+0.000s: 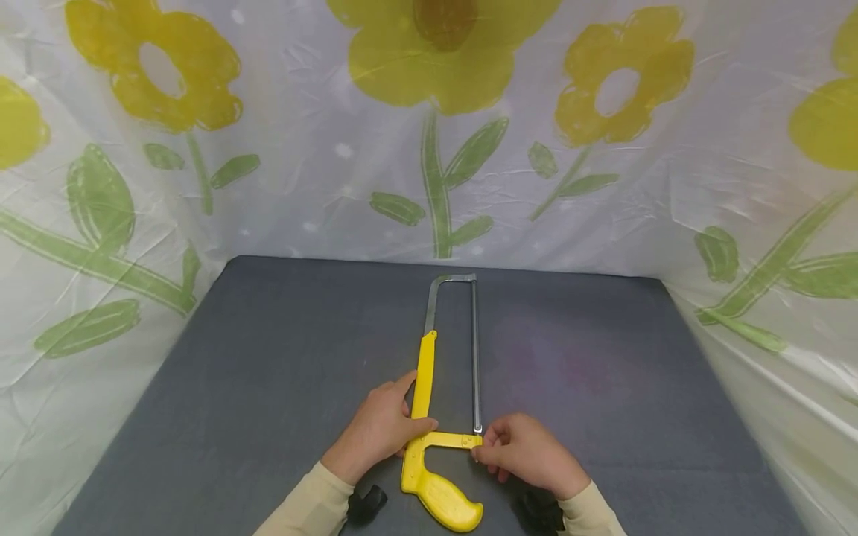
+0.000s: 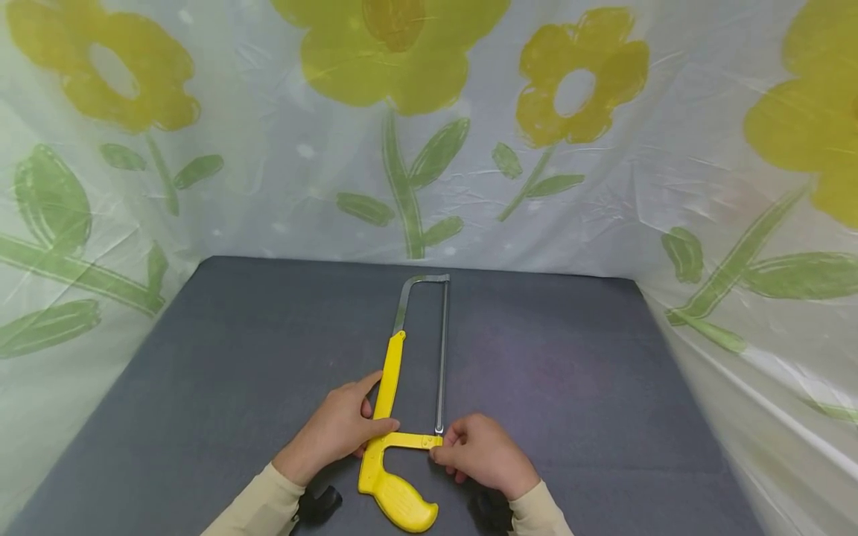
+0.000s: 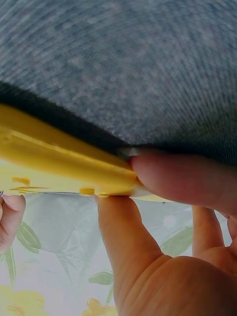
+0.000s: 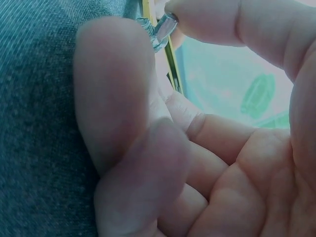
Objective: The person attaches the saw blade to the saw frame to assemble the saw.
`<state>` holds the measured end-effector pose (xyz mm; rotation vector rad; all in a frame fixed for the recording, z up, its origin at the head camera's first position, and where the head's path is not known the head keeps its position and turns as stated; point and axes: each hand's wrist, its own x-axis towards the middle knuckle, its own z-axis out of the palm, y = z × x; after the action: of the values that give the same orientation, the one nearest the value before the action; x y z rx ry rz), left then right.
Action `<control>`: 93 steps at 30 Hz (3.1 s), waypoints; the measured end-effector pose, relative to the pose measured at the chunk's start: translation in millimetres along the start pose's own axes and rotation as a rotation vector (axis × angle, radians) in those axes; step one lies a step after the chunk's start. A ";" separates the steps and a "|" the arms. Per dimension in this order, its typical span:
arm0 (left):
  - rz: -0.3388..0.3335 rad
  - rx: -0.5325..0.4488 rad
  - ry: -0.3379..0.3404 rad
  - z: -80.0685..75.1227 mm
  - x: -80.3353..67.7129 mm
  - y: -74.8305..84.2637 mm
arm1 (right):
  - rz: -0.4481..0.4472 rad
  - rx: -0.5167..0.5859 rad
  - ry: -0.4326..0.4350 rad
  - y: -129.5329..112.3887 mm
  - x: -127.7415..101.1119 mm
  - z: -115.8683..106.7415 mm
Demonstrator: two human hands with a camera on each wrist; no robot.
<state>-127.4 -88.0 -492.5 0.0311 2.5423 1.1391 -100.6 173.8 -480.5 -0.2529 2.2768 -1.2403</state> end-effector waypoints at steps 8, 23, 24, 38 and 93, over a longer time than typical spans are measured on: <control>0.010 -0.014 -0.005 0.3 -1.4 -0.4 | -0.022 0.010 -0.009 3.4 -1.1 0.0; 0.003 -0.025 -0.003 -0.2 -3.4 -1.2 | -0.042 0.039 -0.044 2.4 -0.9 0.4; 0.003 -0.022 -0.002 -0.2 -3.4 -1.2 | -0.043 0.041 -0.046 2.4 -0.9 0.5; 0.009 -0.016 0.006 -0.8 -2.0 0.2 | -0.056 0.050 -0.046 5.4 0.7 -0.1; 0.023 -0.006 0.009 -0.7 -2.5 -1.3 | -0.081 -0.022 -0.026 7.2 -0.5 -0.4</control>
<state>-125.1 -89.8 -492.3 0.0541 2.5527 1.1579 -99.8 178.3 -486.0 -0.3702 2.2798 -1.2450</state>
